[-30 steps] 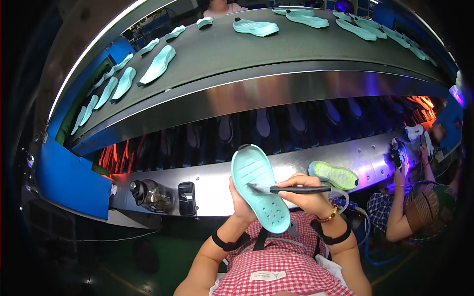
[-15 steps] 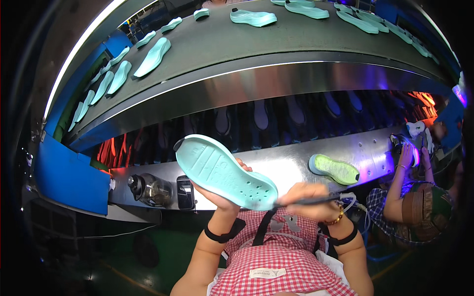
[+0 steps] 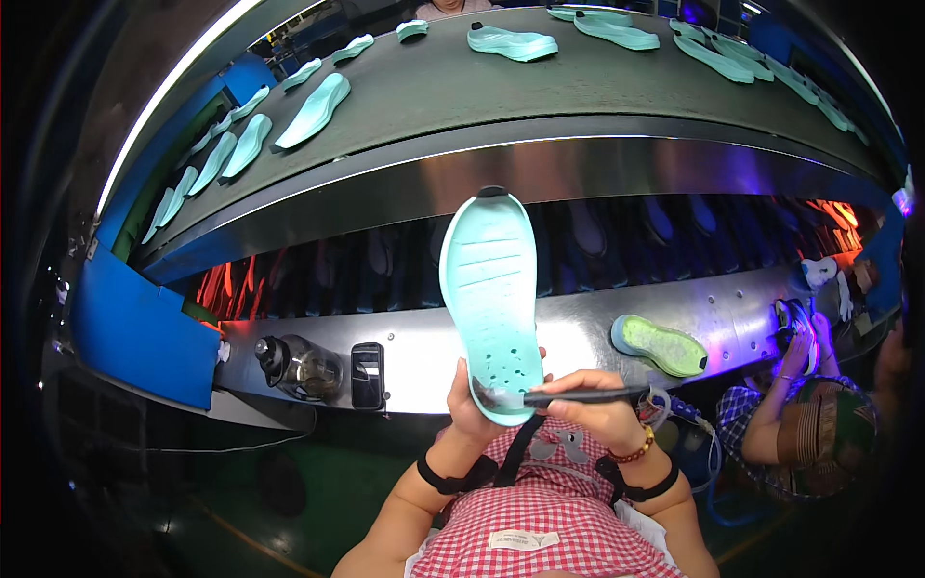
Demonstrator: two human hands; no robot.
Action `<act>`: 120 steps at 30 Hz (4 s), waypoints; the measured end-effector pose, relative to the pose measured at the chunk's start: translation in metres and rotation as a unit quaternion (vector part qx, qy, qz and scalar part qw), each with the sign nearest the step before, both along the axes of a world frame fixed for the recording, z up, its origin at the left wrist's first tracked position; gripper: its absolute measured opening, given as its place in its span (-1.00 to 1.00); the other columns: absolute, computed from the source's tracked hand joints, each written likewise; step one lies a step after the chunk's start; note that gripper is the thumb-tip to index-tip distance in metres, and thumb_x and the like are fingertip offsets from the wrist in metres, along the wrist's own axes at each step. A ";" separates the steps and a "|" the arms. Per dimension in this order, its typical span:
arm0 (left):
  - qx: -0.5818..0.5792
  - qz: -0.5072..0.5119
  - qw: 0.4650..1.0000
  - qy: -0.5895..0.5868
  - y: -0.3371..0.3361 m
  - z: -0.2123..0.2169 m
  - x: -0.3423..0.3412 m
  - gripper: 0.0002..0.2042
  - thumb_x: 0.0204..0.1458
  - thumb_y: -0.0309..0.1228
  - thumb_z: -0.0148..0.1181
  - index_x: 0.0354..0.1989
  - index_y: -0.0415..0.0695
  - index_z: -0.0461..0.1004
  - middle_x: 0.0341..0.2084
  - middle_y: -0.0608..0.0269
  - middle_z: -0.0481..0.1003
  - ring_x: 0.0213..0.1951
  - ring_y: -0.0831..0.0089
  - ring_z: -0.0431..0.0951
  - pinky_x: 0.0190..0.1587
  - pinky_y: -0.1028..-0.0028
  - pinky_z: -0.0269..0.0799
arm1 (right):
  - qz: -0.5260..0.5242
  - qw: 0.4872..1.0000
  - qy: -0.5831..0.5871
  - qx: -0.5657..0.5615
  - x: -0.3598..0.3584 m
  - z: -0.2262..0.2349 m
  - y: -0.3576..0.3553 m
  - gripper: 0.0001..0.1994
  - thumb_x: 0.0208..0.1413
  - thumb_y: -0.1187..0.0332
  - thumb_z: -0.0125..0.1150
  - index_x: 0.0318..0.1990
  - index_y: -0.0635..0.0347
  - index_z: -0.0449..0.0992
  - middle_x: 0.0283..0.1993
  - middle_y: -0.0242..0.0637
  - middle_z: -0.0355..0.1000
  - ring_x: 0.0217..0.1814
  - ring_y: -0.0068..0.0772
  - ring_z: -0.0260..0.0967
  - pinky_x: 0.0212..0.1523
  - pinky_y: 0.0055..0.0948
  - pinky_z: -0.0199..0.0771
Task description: Apply glue to the bottom of shoe soles using a brush.
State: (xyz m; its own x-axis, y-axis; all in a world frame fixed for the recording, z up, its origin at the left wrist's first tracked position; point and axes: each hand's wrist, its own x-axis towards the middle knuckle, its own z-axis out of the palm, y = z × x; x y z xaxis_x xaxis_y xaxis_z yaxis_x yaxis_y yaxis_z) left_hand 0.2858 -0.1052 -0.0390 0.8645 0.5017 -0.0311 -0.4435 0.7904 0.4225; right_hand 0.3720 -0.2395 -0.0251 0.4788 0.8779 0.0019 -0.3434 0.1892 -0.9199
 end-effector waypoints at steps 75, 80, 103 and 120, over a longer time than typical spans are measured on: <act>-0.032 -0.050 0.996 -0.065 0.041 -0.019 0.007 -0.13 -0.16 0.40 -0.48 0.05 -0.16 0.18 -0.27 0.11 0.38 -0.16 0.19 0.37 0.07 0.05 0.13 | 0.065 0.916 -0.390 0.060 -0.004 0.025 0.017 -0.84 -0.22 0.54 0.25 -0.39 0.29 0.51 -0.40 -0.16 0.47 -0.30 -0.29 0.46 -0.24 -0.46 0.44; -0.017 -0.001 0.999 0.038 0.044 -0.001 0.004 -0.14 -0.17 0.40 -0.40 0.06 -0.15 0.17 -0.26 0.16 0.38 -0.16 0.21 0.37 0.09 0.03 0.11 | 0.021 0.939 -0.343 0.010 0.018 0.017 0.012 -0.82 -0.16 0.54 0.22 -0.31 0.28 0.49 -0.25 -0.14 0.45 -0.23 -0.26 0.43 -0.19 -0.44 0.43; -0.070 0.010 0.997 -0.008 0.004 0.034 -0.003 -0.32 0.05 0.10 -0.44 0.18 -0.23 -0.02 0.03 -0.09 0.22 0.01 0.00 0.31 0.09 0.10 0.18 | 0.001 0.985 0.168 0.046 -0.003 0.001 0.008 -0.83 -0.03 0.56 0.10 -0.22 0.34 0.44 -0.19 -0.13 0.38 -0.19 -0.51 0.36 -0.18 -0.60 0.38; 0.059 -0.057 0.996 0.044 0.035 0.016 0.000 -0.35 0.03 0.05 -0.31 0.18 -0.19 0.03 0.07 -0.10 0.19 0.02 -0.08 0.28 0.07 0.00 0.16 | 0.108 0.959 -0.261 0.024 0.034 0.037 0.013 -0.79 -0.13 0.54 0.21 -0.26 0.28 0.51 -0.34 -0.20 0.47 -0.38 -0.49 0.41 -0.35 -0.60 0.41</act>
State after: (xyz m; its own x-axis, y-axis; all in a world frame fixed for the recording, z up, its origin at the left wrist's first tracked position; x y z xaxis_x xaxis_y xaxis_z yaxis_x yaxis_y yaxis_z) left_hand 0.2858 -0.0704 -0.0225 0.9122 0.4060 -0.0551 -0.3122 0.7759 0.5482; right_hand 0.4057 -0.2268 0.0122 0.2083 0.9497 0.2341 0.1267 0.2111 -0.9692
